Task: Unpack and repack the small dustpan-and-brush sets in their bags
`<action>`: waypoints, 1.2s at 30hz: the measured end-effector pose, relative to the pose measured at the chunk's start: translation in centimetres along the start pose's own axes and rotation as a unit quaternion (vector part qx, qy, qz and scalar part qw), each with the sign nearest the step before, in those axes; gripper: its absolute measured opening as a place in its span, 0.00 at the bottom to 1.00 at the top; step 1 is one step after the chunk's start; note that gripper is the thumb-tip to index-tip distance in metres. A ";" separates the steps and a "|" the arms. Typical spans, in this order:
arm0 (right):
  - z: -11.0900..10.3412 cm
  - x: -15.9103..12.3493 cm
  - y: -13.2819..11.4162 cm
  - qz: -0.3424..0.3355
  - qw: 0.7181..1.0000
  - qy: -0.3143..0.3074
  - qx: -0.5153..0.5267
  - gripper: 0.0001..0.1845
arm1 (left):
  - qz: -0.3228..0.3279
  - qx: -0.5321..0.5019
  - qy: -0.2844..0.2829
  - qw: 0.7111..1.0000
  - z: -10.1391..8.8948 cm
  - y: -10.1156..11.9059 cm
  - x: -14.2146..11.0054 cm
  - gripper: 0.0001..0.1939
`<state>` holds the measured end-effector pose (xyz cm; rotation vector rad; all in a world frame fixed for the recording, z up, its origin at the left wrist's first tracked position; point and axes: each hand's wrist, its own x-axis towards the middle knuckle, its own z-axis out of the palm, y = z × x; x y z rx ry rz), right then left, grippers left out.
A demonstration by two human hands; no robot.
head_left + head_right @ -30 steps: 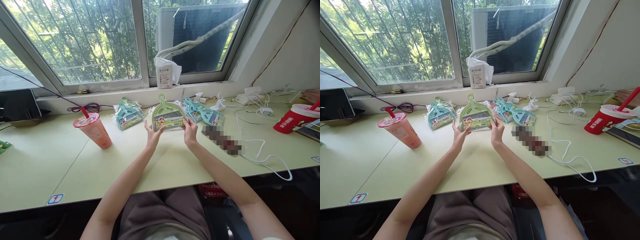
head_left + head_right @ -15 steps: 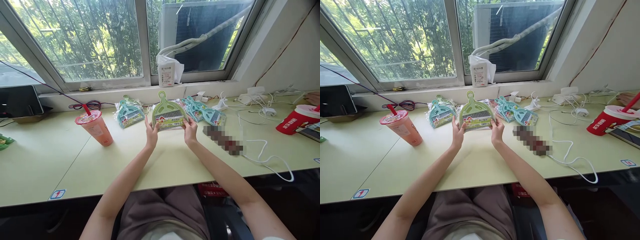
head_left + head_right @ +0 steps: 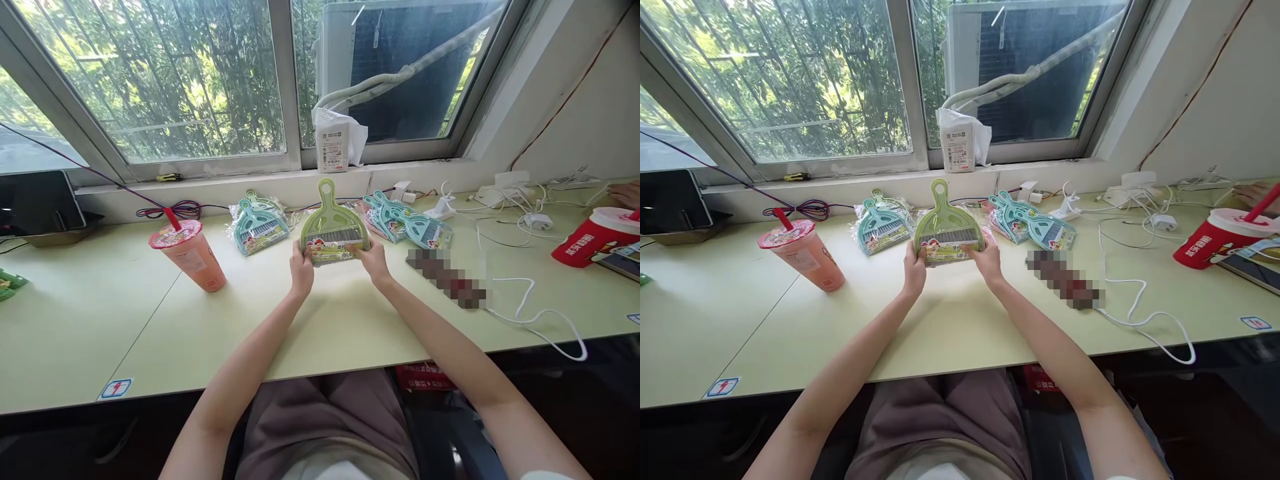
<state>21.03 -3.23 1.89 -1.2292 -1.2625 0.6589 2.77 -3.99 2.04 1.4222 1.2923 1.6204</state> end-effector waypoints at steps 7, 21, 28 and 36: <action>0.2 -0.2 -0.3 0.010 1.000 0.003 0.028 0.30 | -0.003 0.023 -0.005 1.000 0.0 0.3 -0.3 0.25; 0.1 0.7 -0.1 0.041 0.994 -0.058 0.082 0.28 | -0.018 -0.041 -0.009 0.999 0.0 -0.2 0.2 0.11; -0.3 1.1 0.1 0.055 0.985 -0.085 0.138 0.25 | -0.041 -0.085 -0.034 0.995 -0.2 -0.1 0.9 0.11; -0.5 1.3 0.3 0.058 0.982 -0.091 0.158 0.25 | -0.055 -0.113 -0.051 0.991 -0.2 -0.8 1.2 0.13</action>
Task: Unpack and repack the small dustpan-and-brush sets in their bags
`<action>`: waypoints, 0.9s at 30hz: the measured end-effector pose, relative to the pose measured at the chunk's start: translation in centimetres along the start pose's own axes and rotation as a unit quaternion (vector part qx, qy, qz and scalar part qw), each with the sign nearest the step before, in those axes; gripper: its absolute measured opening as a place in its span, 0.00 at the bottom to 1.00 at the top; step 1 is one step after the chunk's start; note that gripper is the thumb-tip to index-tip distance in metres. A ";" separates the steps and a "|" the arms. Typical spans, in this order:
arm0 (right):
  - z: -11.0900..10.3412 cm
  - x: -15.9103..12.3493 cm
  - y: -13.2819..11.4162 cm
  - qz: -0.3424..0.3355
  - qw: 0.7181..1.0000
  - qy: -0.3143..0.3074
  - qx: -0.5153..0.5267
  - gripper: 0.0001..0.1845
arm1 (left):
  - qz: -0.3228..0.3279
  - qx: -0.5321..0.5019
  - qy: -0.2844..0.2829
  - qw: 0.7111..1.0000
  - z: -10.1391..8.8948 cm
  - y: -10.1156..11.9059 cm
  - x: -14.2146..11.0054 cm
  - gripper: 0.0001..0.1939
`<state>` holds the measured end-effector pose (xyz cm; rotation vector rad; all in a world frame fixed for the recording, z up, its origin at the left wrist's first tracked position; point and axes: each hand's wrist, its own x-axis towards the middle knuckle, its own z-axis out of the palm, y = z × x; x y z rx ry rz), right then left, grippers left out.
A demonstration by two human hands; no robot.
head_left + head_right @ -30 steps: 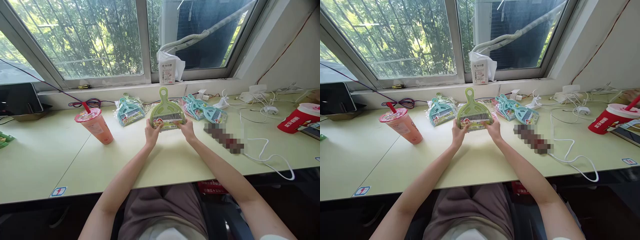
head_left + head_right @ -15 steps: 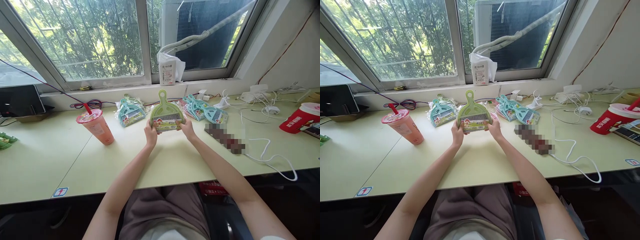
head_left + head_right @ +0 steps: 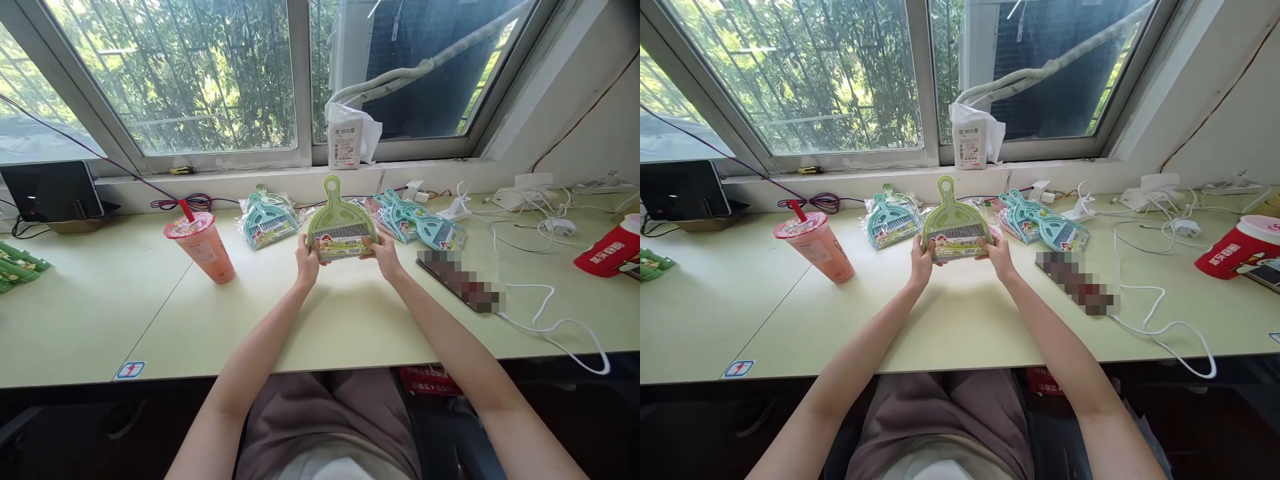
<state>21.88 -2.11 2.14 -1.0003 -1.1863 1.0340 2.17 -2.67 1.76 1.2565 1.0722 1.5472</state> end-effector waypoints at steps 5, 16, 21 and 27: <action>0.5 -0.1 0.1 0.006 1.000 -0.021 -0.009 0.27 | -0.013 0.015 0.007 1.000 -0.8 -0.8 0.6 0.15; 0.5 -0.3 0.4 -0.003 1.000 0.004 -0.007 0.27 | -0.022 -0.035 -0.031 0.999 -0.8 -1.0 0.7 0.18; 0.8 -0.4 1.2 0.009 1.000 0.007 -0.018 0.27 | -0.032 -0.016 -0.022 0.999 -0.9 -1.3 0.6 0.23; 0.8 -0.4 2.0 -0.016 0.995 0.021 -0.101 0.27 | 0.002 0.070 -0.006 0.998 -0.9 -0.8 0.1 0.30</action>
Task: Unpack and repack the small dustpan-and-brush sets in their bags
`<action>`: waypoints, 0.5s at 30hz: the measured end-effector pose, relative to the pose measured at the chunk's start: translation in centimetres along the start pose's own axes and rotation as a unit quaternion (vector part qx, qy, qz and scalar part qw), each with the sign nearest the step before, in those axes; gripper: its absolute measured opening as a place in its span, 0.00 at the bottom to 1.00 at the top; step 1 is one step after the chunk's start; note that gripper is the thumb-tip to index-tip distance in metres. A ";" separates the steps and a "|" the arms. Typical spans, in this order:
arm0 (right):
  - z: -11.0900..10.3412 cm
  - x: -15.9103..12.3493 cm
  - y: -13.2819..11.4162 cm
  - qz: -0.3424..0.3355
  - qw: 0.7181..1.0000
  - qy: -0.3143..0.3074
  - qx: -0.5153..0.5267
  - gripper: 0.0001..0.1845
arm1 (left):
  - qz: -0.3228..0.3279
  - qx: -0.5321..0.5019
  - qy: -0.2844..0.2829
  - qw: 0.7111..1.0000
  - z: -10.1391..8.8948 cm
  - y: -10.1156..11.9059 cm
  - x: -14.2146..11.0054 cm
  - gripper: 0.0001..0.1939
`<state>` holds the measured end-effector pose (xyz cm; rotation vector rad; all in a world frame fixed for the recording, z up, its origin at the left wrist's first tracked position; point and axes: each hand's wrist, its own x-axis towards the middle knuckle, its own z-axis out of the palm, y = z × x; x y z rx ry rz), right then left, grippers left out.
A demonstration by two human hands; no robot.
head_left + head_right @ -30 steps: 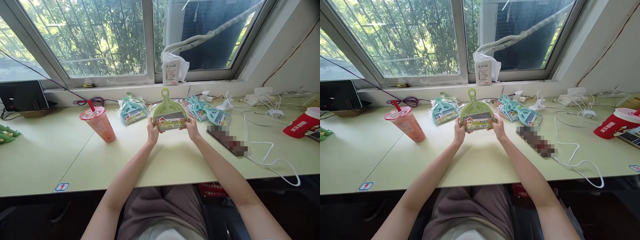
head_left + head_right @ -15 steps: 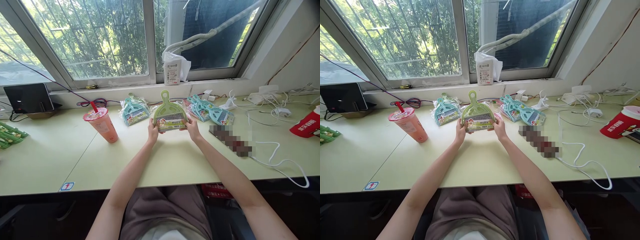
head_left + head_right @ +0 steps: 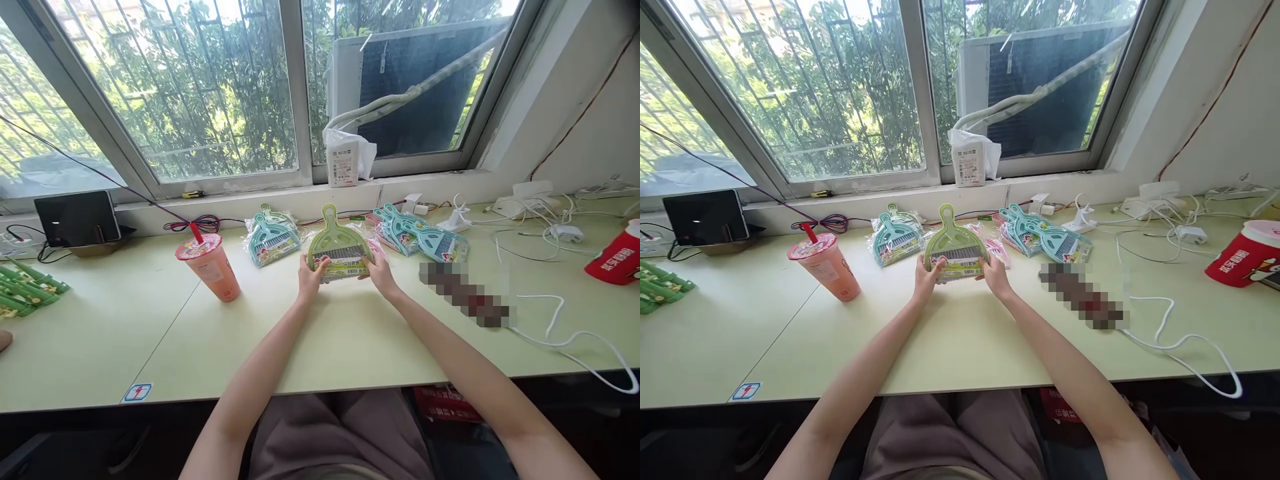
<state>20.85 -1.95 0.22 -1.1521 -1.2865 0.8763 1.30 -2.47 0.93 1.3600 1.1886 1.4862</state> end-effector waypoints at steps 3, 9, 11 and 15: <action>0.1 -0.4 -0.4 -0.023 0.996 0.025 -0.080 0.26 | 0.013 0.041 0.033 0.999 0.2 0.6 -0.4 0.32; 0.6 -1.6 -1.7 -0.067 0.949 0.128 -0.281 0.36 | 0.034 0.065 0.074 0.995 1.0 1.1 -1.5 0.28; 0.6 -1.8 -1.9 -0.058 0.947 0.139 -0.285 0.36 | 0.035 0.068 0.077 0.994 1.3 1.1 -1.8 0.28; 0.4 -1.6 -2.1 -0.032 0.972 0.107 -0.208 0.33 | 0.037 0.059 0.062 0.996 1.4 0.8 -1.7 0.25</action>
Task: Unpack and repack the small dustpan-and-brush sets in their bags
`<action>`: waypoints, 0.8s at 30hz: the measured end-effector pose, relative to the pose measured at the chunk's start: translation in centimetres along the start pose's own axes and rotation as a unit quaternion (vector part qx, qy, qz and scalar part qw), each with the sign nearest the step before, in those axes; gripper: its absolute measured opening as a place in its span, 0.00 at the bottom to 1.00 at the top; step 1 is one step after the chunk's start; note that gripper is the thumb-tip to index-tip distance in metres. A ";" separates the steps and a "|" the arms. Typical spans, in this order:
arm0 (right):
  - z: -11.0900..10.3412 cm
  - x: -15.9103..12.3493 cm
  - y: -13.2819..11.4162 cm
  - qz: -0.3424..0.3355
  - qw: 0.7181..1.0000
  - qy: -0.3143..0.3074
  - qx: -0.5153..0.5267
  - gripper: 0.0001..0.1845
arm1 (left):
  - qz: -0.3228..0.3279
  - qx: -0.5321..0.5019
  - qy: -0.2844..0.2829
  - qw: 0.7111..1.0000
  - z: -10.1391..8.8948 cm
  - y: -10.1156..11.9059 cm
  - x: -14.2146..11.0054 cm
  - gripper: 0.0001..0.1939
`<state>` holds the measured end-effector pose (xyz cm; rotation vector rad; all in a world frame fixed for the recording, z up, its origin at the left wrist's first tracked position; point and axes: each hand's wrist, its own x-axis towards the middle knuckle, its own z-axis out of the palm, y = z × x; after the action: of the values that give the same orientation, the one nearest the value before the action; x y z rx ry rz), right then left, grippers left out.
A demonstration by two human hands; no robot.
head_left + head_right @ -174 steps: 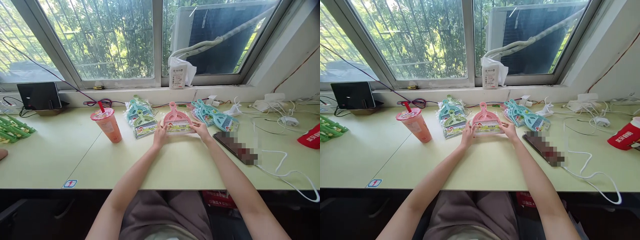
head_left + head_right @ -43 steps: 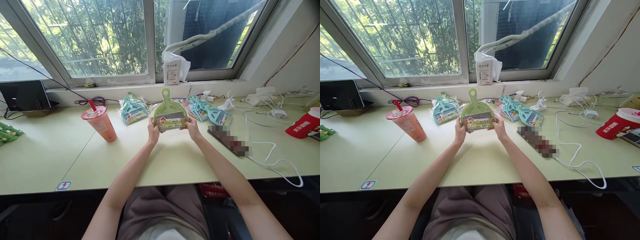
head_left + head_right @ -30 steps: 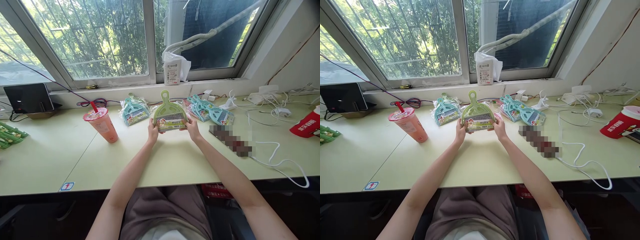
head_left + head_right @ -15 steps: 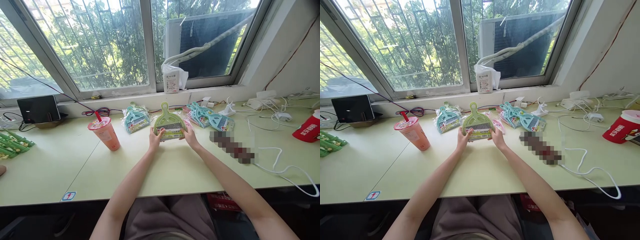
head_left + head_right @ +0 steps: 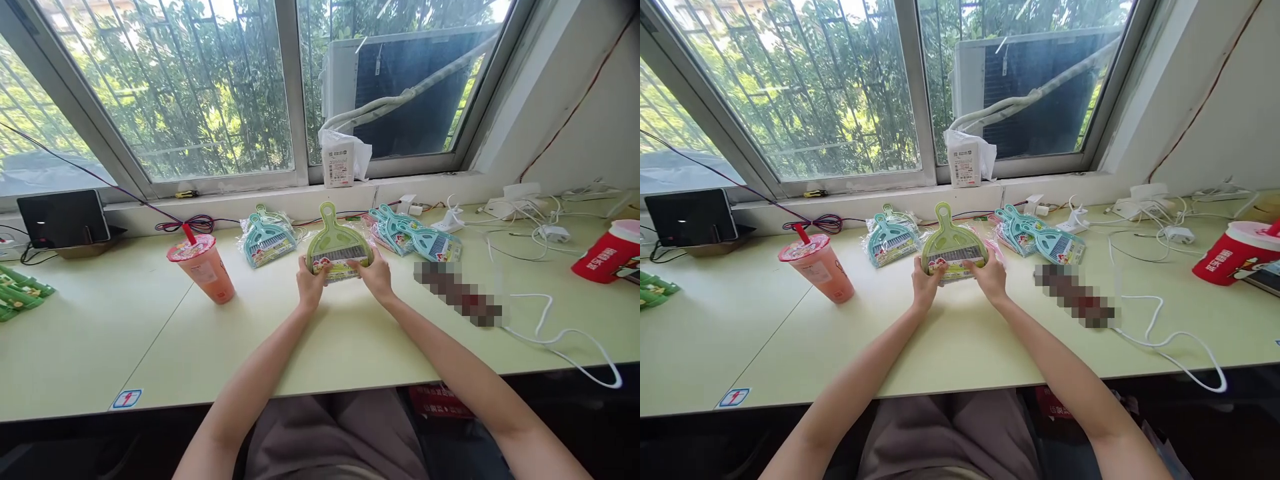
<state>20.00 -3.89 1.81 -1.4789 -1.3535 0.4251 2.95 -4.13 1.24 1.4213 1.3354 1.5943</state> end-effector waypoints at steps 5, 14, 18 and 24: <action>-0.2 0.9 0.4 -0.011 0.989 -0.053 0.135 0.31 | 0.011 -0.013 -0.022 1.000 -0.3 -0.3 0.8 0.20; -0.3 1.9 0.8 -0.007 0.972 -0.118 0.203 0.30 | -0.033 -0.053 -0.043 0.997 -0.7 -0.2 1.9 0.15; -0.1 2.0 1.3 0.001 0.967 -0.159 0.198 0.36 | -0.030 -0.037 -0.023 0.999 -1.4 -1.1 3.2 0.12; -1.5 3.4 3.0 -0.011 0.990 -0.087 0.112 0.31 | -0.013 0.136 0.225 0.965 -7.4 -3.4 7.3 0.09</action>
<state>23.75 -1.01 1.11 -1.2634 -1.4068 0.6833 -6.47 1.50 1.13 1.2227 1.8888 1.8417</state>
